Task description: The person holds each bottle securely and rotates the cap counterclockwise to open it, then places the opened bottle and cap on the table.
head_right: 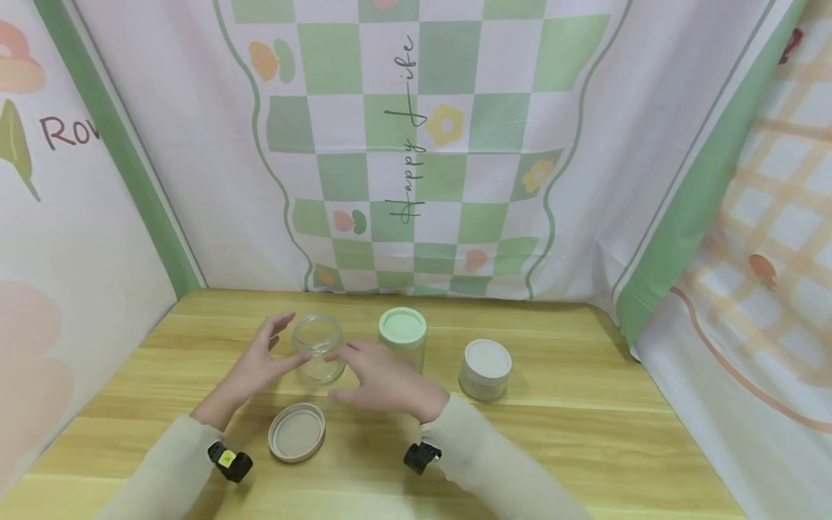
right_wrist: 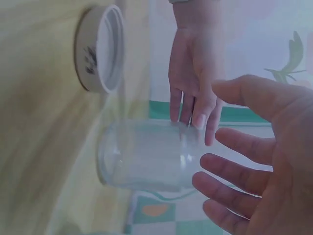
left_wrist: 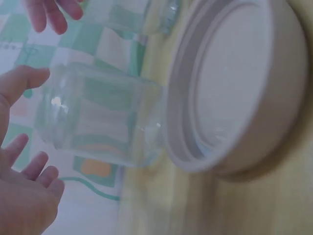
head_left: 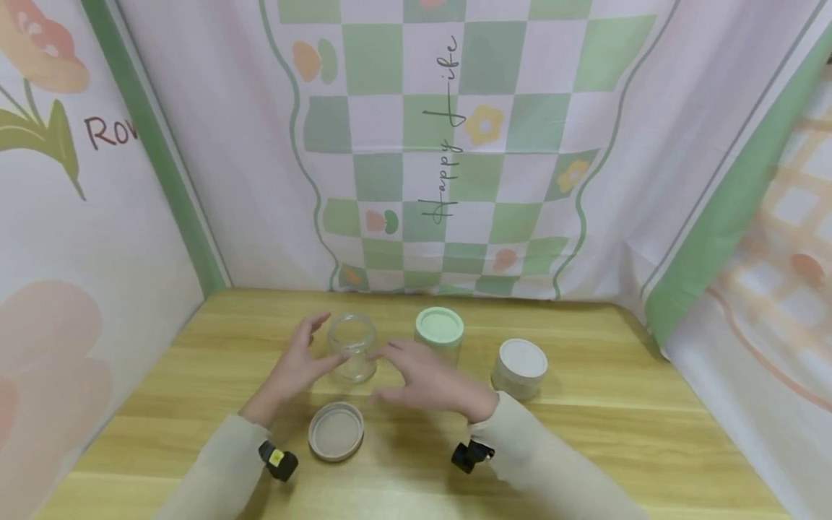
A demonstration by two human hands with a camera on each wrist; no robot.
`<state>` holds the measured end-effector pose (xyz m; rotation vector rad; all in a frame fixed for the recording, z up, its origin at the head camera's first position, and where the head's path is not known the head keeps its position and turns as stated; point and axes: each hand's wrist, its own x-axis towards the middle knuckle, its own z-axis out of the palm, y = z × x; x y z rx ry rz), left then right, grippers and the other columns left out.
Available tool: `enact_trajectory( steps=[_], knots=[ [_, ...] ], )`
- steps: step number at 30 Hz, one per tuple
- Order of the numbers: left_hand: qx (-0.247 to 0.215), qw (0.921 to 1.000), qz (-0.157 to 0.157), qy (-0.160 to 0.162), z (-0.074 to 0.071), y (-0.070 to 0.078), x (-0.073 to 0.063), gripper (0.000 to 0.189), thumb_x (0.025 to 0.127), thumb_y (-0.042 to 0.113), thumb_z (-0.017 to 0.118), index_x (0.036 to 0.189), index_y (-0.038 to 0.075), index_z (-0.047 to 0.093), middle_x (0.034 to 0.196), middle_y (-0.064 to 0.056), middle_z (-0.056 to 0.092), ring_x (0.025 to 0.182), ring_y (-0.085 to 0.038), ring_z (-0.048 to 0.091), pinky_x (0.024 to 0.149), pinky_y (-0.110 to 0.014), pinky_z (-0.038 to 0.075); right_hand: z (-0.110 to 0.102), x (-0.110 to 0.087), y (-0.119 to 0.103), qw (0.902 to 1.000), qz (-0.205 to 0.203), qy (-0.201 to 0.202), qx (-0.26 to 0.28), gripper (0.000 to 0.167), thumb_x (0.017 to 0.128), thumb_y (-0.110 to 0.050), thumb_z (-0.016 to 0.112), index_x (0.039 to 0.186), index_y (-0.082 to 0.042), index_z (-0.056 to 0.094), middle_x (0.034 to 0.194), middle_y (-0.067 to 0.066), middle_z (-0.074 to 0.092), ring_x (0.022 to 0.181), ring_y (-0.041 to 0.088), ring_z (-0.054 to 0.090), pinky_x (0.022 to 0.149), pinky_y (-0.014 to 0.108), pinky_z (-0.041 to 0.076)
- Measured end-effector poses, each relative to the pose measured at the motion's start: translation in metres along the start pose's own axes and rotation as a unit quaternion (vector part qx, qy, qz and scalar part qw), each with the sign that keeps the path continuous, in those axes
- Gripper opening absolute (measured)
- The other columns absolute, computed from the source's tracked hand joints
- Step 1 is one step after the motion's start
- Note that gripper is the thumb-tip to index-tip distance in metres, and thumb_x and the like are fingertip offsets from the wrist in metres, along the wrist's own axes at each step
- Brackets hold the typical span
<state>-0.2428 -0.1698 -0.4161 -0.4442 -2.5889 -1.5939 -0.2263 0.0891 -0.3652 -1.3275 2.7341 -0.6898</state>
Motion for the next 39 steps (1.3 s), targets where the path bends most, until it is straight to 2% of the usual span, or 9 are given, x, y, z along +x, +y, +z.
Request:
enact_trajectory(
  steps=[4, 8, 11, 16, 21, 24, 32, 39],
  knots=[
    [0.016, 0.9994, 0.024, 0.021, 0.001, 0.009, 0.002, 0.084, 0.088, 0.032, 0.079, 0.152, 0.007, 0.032, 0.157, -0.02, 0.028, 0.144, -0.041, 0.024, 0.117, -0.06, 0.021, -0.011, -0.004, 0.002, 0.9983, -0.022, 0.051, -0.015, 0.047, 0.091, -0.029, 0.074, 0.131, -0.008, 0.062, 0.128, 0.006, 0.063, 0.119, 0.022, 0.057, 0.101, 0.042, 0.048],
    [0.033, 0.9977, 0.048, 0.035, 0.007, 0.018, 0.004, 0.08, 0.086, 0.029, 0.081, 0.15, 0.011, 0.037, 0.154, -0.016, 0.033, 0.142, -0.04, 0.03, 0.111, -0.068, 0.025, -0.021, -0.008, 0.006, 0.9951, -0.028, 0.089, -0.034, 0.043, 0.09, -0.026, 0.075, 0.128, -0.007, 0.064, 0.124, 0.005, 0.065, 0.114, 0.021, 0.059, 0.098, 0.042, 0.05],
    [0.035, 0.9961, 0.068, 0.043, 0.013, 0.026, 0.004, 0.077, 0.084, 0.021, 0.083, 0.148, 0.013, 0.04, 0.151, -0.014, 0.038, 0.139, -0.04, 0.034, 0.108, -0.071, 0.027, -0.028, -0.012, 0.01, 0.9922, -0.03, 0.113, -0.045, 0.041, 0.09, -0.024, 0.076, 0.126, -0.008, 0.065, 0.12, 0.005, 0.067, 0.112, 0.023, 0.061, 0.097, 0.042, 0.05],
    [0.04, 0.9914, 0.116, 0.048, 0.028, 0.038, 0.007, 0.08, 0.081, 0.013, 0.084, 0.148, 0.005, 0.04, 0.148, -0.014, 0.042, 0.138, -0.037, 0.037, 0.111, -0.061, 0.032, -0.042, -0.022, 0.017, 0.9897, -0.015, 0.138, -0.036, 0.037, 0.091, -0.019, 0.076, 0.125, -0.008, 0.065, 0.119, 0.005, 0.066, 0.114, 0.025, 0.06, 0.099, 0.044, 0.049],
    [0.02, 0.9893, 0.14, 0.034, 0.044, 0.049, 0.011, 0.081, 0.08, 0.008, 0.085, 0.146, 0.0, 0.038, 0.147, -0.016, 0.042, 0.136, -0.034, 0.04, 0.113, -0.048, 0.036, -0.049, -0.032, 0.028, 0.9881, 0.024, 0.15, -0.027, 0.035, 0.093, -0.021, 0.073, 0.125, -0.007, 0.066, 0.126, 0.006, 0.064, 0.121, 0.028, 0.054, 0.102, 0.048, 0.046],
    [0.004, 0.9888, 0.148, 0.022, 0.054, 0.053, 0.013, 0.083, 0.08, 0.008, 0.085, 0.147, 0.0, 0.036, 0.147, -0.017, 0.043, 0.135, -0.033, 0.042, 0.112, -0.046, 0.038, -0.051, -0.037, 0.036, 0.9868, 0.047, 0.154, -0.02, 0.036, 0.094, -0.024, 0.072, 0.126, -0.008, 0.066, 0.126, 0.005, 0.063, 0.121, 0.027, 0.052, 0.101, 0.049, 0.046],
    [-0.045, 0.9891, 0.14, -0.009, 0.078, 0.055, 0.02, 0.086, 0.081, 0.012, 0.085, 0.149, 0.004, 0.033, 0.148, -0.015, 0.043, 0.136, -0.034, 0.042, 0.112, -0.047, 0.038, -0.058, -0.046, 0.051, 0.9838, 0.073, 0.163, -0.018, 0.036, 0.096, -0.023, 0.07, 0.127, -0.006, 0.064, 0.125, 0.005, 0.063, 0.119, 0.026, 0.052, 0.102, 0.048, 0.045],
    [-0.078, 0.9922, 0.085, -0.048, 0.097, 0.052, 0.021, 0.089, 0.082, 0.02, 0.085, 0.149, -0.001, 0.031, 0.149, -0.018, 0.039, 0.136, -0.033, 0.041, 0.111, -0.046, 0.039, -0.058, -0.05, 0.058, 0.9829, 0.08, 0.166, -0.013, 0.039, 0.096, -0.024, 0.069, 0.13, -0.005, 0.063, 0.129, 0.007, 0.06, 0.123, 0.029, 0.051, 0.104, 0.052, 0.044]
  ],
)
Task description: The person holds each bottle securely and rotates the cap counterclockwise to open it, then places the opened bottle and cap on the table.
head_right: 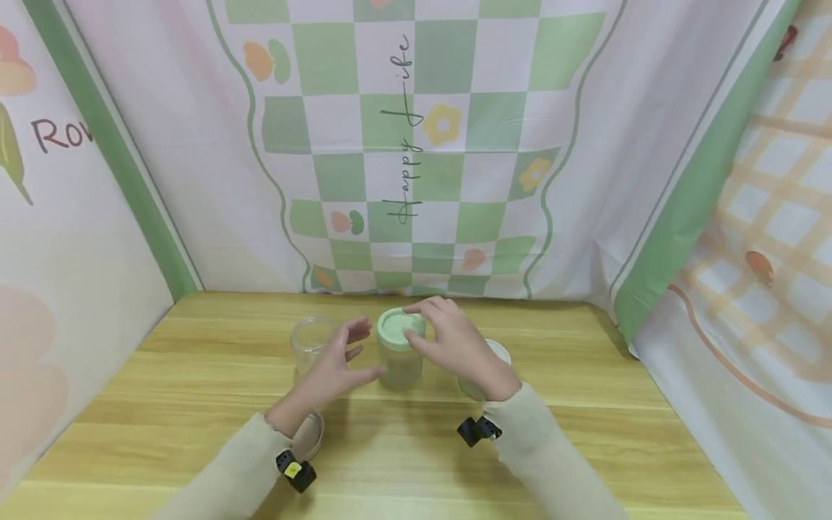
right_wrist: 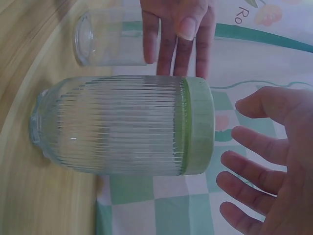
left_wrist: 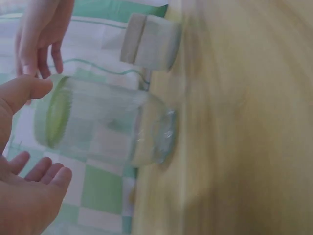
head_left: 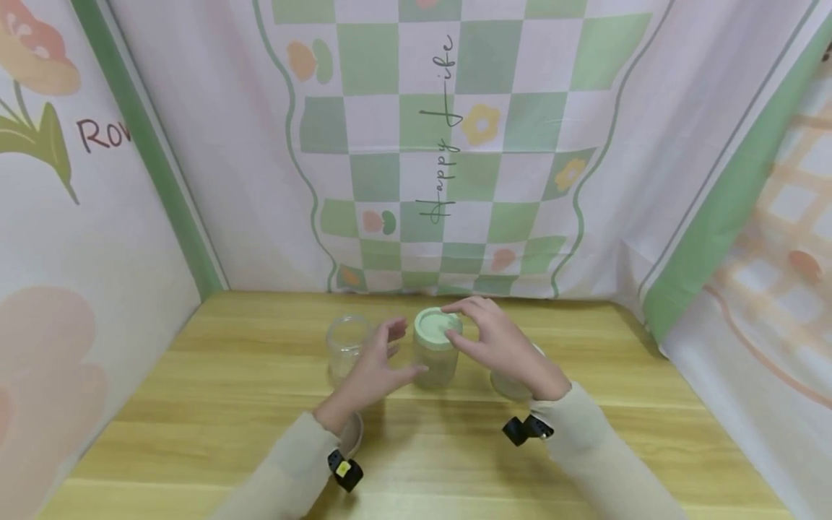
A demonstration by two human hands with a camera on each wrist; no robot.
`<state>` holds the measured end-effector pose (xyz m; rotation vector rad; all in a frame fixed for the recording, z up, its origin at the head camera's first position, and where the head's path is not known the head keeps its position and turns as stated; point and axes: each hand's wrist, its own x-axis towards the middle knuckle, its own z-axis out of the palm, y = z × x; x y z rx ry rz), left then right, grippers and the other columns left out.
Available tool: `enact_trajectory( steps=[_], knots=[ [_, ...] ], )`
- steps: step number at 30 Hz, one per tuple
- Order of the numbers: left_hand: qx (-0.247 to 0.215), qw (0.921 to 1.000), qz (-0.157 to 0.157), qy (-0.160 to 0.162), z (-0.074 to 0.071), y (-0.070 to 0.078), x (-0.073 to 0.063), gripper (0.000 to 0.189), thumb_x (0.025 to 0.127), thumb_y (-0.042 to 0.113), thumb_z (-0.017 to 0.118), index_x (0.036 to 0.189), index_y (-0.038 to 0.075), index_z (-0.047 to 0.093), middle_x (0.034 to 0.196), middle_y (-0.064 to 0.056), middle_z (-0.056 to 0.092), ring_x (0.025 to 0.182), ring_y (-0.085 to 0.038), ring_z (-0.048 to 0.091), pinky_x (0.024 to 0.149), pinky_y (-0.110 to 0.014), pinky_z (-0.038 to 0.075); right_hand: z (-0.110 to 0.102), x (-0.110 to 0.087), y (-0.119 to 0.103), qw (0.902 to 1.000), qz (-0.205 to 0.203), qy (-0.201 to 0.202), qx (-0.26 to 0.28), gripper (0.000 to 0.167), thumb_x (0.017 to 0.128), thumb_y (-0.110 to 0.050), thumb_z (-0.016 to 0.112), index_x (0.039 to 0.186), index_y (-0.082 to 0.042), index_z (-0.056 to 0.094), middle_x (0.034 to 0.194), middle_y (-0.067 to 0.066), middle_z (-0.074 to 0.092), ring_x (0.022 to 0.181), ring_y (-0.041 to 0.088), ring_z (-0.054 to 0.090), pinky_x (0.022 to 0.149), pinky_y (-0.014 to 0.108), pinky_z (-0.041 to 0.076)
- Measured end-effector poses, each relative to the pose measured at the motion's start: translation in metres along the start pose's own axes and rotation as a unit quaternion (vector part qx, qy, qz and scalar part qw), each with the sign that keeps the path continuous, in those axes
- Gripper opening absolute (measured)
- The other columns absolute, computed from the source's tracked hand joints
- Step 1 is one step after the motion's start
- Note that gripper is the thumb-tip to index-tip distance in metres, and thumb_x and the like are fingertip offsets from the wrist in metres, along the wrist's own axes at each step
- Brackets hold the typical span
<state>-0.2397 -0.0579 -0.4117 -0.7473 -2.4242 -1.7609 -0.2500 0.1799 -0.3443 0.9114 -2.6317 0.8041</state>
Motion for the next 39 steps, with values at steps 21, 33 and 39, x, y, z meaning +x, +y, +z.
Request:
enact_trajectory(
  steps=[21, 33, 39],
  knots=[
    [-0.029, 0.998, -0.057, -0.004, 0.026, -0.034, 0.013, 0.093, 0.08, 0.029, 0.086, 0.151, 0.003, 0.031, 0.148, -0.017, 0.041, 0.134, -0.035, 0.043, 0.109, -0.052, 0.041, 0.018, 0.003, 0.015, 0.9989, 0.045, -0.009, -0.008, 0.066, 0.094, -0.049, 0.068, 0.141, -0.004, 0.056, 0.119, 0.009, 0.053, 0.105, 0.03, 0.053, 0.085, 0.042, 0.048],
    [-0.076, 0.9917, -0.1, -0.026, 0.026, -0.044, 0.015, 0.088, 0.08, 0.032, 0.087, 0.149, 0.013, 0.034, 0.148, -0.016, 0.04, 0.136, -0.038, 0.042, 0.11, -0.051, 0.04, 0.023, 0.016, 0.011, 0.9967, 0.075, -0.03, -0.014, 0.085, 0.084, -0.061, 0.073, 0.142, -0.002, 0.054, 0.118, 0.01, 0.052, 0.101, 0.024, 0.049, 0.079, 0.038, 0.049],
    [-0.081, 0.9907, -0.105, -0.032, 0.026, -0.046, 0.017, 0.089, 0.08, 0.034, 0.086, 0.149, 0.016, 0.034, 0.149, -0.013, 0.04, 0.137, -0.036, 0.041, 0.111, -0.049, 0.04, 0.024, 0.021, 0.012, 0.997, 0.067, -0.033, -0.019, 0.084, 0.083, -0.06, 0.075, 0.139, -0.001, 0.056, 0.118, 0.011, 0.053, 0.102, 0.024, 0.049, 0.079, 0.039, 0.049]
  ],
)
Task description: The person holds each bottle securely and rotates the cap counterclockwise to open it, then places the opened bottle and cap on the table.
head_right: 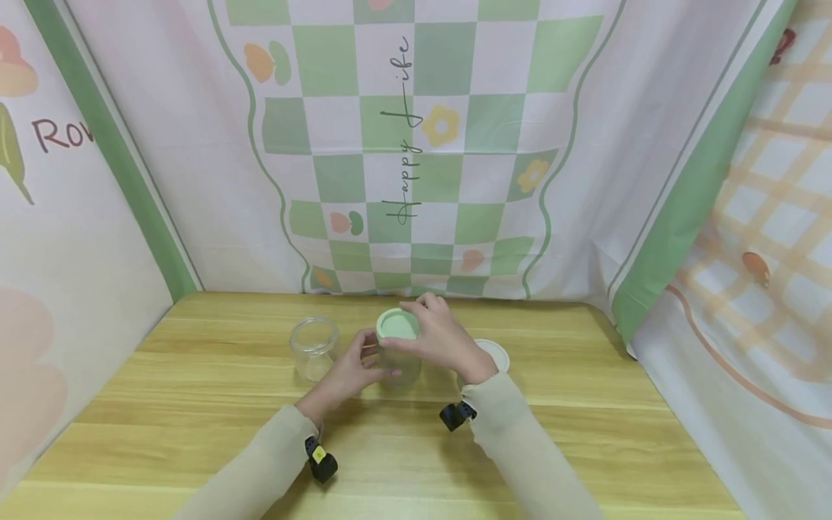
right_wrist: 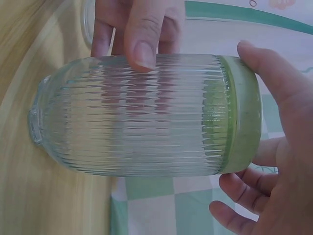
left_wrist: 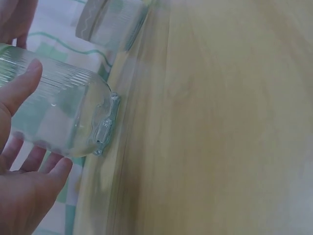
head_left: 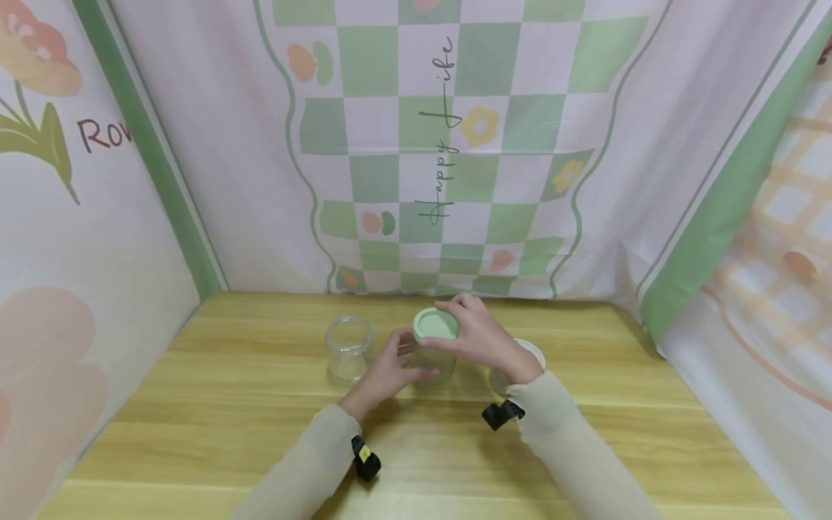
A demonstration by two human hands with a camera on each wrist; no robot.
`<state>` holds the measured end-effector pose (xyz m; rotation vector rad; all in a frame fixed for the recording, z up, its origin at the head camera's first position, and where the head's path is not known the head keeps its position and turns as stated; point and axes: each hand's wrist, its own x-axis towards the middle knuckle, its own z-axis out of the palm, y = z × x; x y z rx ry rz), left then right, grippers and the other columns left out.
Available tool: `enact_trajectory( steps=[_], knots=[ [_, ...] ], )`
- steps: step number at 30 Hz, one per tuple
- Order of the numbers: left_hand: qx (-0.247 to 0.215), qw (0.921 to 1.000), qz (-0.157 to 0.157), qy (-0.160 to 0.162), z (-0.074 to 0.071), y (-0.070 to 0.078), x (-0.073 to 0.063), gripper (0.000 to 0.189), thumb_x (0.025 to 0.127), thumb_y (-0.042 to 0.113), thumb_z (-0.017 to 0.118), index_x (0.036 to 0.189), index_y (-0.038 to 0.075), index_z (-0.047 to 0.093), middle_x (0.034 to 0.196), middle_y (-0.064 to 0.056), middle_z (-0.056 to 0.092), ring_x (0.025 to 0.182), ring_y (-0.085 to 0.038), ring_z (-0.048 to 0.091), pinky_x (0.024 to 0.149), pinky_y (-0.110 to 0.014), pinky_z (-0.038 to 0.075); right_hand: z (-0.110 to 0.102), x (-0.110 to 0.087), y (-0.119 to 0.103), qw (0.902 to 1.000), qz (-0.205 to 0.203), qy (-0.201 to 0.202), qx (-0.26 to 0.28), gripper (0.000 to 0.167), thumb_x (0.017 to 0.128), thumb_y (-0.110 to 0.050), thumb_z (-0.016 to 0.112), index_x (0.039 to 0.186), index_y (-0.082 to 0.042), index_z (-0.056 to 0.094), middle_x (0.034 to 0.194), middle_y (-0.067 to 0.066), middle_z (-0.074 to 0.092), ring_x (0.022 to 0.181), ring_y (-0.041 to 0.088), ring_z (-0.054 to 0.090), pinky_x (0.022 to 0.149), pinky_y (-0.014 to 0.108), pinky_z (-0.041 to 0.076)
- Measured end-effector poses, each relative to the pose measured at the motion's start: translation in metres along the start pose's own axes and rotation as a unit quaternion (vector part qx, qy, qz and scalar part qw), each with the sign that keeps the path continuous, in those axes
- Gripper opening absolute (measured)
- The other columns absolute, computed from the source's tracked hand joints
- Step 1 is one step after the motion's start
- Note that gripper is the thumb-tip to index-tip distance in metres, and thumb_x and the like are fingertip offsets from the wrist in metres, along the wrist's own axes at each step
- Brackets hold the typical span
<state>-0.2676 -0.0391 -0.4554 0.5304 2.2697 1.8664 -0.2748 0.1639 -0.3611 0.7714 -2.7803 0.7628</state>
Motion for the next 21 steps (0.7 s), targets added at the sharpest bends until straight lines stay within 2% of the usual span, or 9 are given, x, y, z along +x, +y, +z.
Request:
enact_trajectory(
  steps=[12, 21],
  knots=[
    [0.0, 0.9997, 0.004, -0.023, -0.0019, 0.004, 0.0003, 0.083, 0.084, 0.033, 0.083, 0.149, 0.018, 0.034, 0.15, -0.013, 0.038, 0.138, -0.035, 0.038, 0.113, -0.051, 0.036, -0.0017, 0.0014, 0.0004, 0.9999, -0.004, -0.01, 0.004, 0.081, 0.083, -0.057, 0.076, 0.14, -0.002, 0.057, 0.119, 0.011, 0.052, 0.102, 0.024, 0.05, 0.082, 0.04, 0.051],
    [0.002, 0.9992, 0.005, -0.038, -0.0027, 0.0082, -0.0001, 0.082, 0.086, 0.031, 0.081, 0.149, 0.014, 0.032, 0.152, -0.012, 0.038, 0.14, -0.031, 0.036, 0.116, -0.05, 0.031, -0.0032, 0.0002, -0.0016, 0.9998, -0.001, -0.018, 0.007, 0.081, 0.082, -0.055, 0.078, 0.138, 0.0, 0.058, 0.115, 0.01, 0.052, 0.098, 0.023, 0.05, 0.079, 0.038, 0.051]
  ],
)
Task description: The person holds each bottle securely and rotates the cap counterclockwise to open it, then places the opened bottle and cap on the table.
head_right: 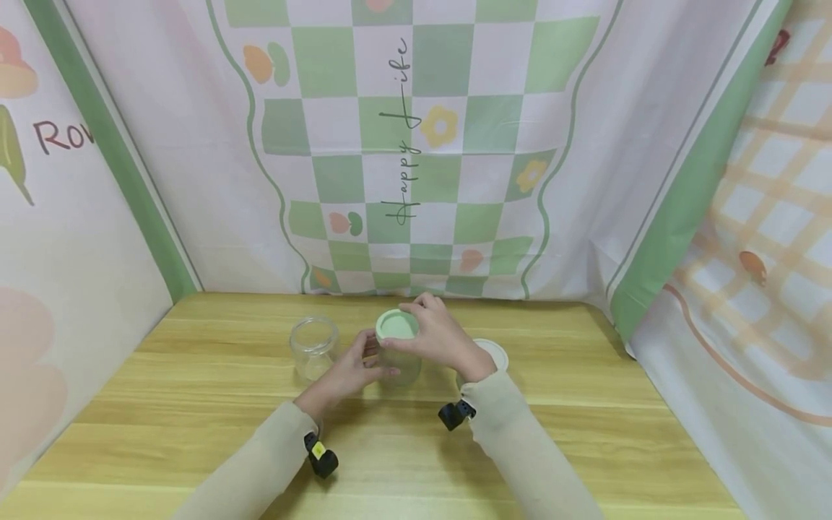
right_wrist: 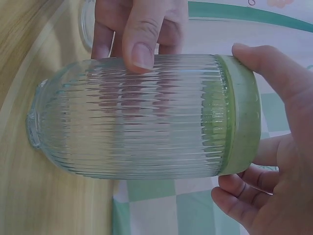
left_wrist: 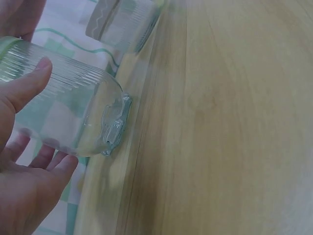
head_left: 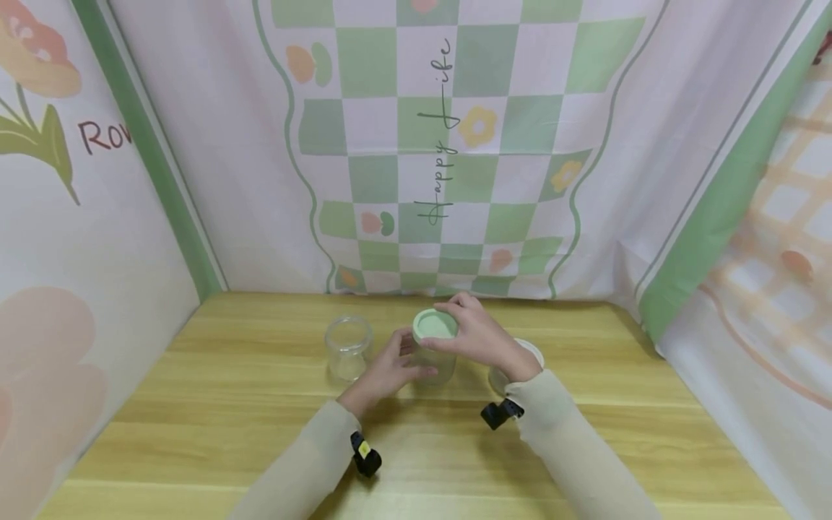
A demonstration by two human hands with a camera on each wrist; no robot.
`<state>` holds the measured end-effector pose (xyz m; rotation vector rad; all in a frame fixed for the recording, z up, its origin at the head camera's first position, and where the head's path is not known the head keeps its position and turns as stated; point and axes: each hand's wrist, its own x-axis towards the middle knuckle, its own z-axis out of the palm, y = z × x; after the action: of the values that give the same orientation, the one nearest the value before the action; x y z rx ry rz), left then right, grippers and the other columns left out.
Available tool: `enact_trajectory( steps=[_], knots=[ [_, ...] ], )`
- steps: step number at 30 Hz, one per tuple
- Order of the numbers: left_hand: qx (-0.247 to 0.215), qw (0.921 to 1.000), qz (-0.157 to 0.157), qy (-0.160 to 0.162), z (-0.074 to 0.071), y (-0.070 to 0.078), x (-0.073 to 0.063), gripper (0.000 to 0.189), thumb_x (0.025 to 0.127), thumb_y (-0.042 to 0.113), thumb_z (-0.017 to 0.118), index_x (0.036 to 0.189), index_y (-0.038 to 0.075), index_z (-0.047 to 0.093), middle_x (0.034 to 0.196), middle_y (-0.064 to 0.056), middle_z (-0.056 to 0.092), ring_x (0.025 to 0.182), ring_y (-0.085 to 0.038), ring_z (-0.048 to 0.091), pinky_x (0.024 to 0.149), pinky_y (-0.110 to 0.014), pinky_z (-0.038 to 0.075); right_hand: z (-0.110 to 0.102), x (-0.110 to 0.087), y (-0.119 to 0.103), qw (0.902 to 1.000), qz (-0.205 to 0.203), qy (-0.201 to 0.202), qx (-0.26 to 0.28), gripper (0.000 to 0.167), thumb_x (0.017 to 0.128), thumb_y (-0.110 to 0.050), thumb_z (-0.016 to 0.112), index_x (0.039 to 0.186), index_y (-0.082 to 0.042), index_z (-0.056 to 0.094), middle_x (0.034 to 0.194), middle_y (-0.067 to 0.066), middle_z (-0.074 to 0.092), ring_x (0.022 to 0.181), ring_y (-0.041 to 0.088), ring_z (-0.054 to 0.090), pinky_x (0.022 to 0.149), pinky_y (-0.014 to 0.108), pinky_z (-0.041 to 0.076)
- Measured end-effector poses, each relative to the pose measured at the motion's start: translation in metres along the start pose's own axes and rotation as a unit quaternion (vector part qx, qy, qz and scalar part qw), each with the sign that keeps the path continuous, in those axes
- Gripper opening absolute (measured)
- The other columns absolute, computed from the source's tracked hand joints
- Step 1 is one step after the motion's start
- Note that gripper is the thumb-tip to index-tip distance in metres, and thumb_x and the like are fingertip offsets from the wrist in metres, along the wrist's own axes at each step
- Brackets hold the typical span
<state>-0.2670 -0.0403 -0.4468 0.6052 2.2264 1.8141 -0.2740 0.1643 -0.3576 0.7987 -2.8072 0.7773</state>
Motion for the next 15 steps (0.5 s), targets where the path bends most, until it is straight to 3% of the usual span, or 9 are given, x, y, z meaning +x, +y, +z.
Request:
enact_trajectory(
  steps=[15],
  knots=[
    [0.002, 0.9999, 0.004, -0.013, -0.0006, 0.0015, -0.0013, 0.079, 0.089, 0.028, 0.078, 0.15, 0.013, 0.03, 0.153, -0.015, 0.035, 0.141, -0.034, 0.033, 0.116, -0.052, 0.03, -0.0073, 0.0036, 0.0005, 0.9993, -0.002, -0.037, 0.001, 0.08, 0.083, -0.055, 0.077, 0.138, -0.001, 0.057, 0.116, 0.01, 0.052, 0.094, 0.021, 0.051, 0.074, 0.035, 0.05]
  ],
)
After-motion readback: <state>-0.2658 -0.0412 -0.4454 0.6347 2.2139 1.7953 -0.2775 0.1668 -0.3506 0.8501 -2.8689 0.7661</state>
